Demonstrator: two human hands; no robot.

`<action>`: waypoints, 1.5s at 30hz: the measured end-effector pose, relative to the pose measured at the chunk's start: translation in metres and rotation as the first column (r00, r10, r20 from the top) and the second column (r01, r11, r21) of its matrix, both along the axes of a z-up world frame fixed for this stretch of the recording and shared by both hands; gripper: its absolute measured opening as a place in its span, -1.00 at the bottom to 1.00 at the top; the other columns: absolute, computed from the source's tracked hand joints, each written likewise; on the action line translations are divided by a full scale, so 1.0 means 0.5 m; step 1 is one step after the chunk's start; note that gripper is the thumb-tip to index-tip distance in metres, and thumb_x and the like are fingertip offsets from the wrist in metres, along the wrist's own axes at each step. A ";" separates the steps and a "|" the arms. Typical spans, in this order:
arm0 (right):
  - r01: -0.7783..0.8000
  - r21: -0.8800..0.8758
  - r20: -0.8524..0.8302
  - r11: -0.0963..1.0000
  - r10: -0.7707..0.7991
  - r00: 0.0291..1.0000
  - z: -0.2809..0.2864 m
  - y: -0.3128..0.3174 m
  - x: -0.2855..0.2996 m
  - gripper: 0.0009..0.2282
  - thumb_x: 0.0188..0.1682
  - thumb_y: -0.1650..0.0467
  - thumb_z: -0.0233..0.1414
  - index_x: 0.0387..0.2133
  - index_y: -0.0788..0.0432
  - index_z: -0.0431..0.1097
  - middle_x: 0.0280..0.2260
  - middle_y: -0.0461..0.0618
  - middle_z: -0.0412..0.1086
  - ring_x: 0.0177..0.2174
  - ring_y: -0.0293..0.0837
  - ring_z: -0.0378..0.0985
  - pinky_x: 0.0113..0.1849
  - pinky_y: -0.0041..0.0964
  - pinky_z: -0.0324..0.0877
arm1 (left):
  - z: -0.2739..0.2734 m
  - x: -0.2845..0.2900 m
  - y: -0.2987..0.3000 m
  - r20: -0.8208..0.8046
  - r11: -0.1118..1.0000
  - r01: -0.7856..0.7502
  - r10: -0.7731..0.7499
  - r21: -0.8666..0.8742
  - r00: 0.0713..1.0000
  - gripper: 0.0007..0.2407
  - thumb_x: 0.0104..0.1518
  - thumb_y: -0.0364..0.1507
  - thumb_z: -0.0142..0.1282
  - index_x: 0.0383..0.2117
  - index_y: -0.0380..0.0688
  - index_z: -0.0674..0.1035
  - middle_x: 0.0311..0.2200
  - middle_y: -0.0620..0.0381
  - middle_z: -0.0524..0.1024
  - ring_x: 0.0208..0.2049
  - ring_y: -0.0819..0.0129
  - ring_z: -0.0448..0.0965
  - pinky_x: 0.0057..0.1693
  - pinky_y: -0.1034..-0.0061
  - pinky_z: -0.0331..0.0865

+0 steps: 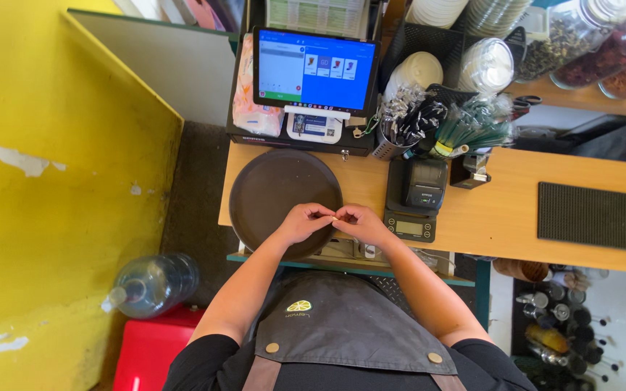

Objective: The person handles a white cable on a black tray, repeatedly folding and twisting it with both hands. The person also briefly touches a tablet screen on the counter. The cable remains on the tray throughout the video.

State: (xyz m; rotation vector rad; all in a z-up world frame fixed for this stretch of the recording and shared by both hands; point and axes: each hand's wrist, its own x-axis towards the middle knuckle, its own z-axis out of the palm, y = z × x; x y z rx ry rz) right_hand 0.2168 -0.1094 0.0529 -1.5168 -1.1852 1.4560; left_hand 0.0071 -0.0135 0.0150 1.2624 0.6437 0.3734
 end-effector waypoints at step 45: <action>0.029 -0.028 0.100 0.999 -0.026 0.995 0.009 0.017 -0.027 -0.86 -0.05 0.40 0.21 -0.33 0.26 0.53 -0.47 -0.17 0.46 -0.46 -0.39 0.42 -0.39 -0.45 0.36 | -0.022 -0.014 0.020 0.080 0.998 -0.033 0.037 -0.051 0.996 -0.89 0.27 -0.42 0.14 -0.32 -0.20 0.53 -0.36 0.20 0.58 -0.36 0.56 0.59 -0.18 0.62 0.48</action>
